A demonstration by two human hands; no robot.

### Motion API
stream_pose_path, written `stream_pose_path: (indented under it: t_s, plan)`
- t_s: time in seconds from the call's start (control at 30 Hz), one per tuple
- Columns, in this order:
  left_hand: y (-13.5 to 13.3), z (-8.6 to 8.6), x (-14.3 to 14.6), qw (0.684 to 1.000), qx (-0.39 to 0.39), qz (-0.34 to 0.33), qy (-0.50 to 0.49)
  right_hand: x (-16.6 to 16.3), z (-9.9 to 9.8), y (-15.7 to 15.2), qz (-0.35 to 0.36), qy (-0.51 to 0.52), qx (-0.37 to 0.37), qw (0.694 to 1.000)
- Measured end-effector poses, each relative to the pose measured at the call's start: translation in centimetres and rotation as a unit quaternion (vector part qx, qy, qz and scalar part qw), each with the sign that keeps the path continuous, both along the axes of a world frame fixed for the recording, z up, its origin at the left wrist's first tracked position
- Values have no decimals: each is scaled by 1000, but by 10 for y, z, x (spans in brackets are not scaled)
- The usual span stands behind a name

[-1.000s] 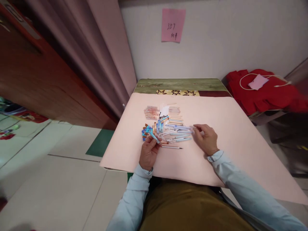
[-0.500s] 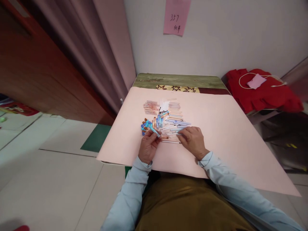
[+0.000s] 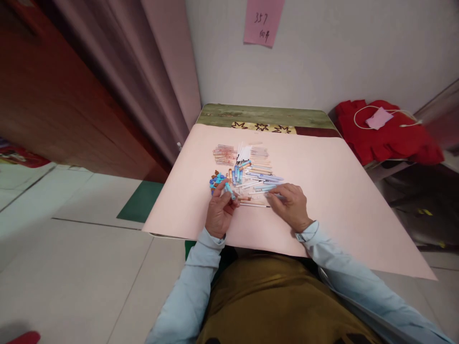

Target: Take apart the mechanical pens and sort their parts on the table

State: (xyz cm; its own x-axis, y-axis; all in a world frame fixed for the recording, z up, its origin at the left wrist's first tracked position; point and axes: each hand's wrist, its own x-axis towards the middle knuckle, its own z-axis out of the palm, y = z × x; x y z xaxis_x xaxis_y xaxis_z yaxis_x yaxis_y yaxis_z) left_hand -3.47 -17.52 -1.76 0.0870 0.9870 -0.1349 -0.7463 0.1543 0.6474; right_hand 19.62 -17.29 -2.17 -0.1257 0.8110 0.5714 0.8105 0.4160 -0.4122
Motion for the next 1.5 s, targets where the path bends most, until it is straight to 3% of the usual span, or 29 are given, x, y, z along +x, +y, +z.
stream_pose_path:
  t_s: [0.2,0.43,0.67,0.87,1.13,1.27,1.5]
  plan:
    - [0,-2,0,1000,6,-12,4,-1,-2,-17,61,-19,-57,996]
    - [1,-5,0,1000,7,5,21,-3,-7,-18,41,-106,-28,993]
    - [1,-2,-1,1000,-16,9,8,-4,-5,-19,-4,-122,-22,992]
    - [0,0,-1,1000,-3,4,3,-4,-1,-22,44,-100,-10,994]
    - [-1,0,-2,1000,-10,19,-5,1,-7,-19,-94,-37,-28,995]
    - [-2,0,-2,1000,-8,12,6,6,-7,-16,-107,-27,-20,994]
    - [-5,-1,7,995,20,18,93,21,0,1,-92,-119,28,988]
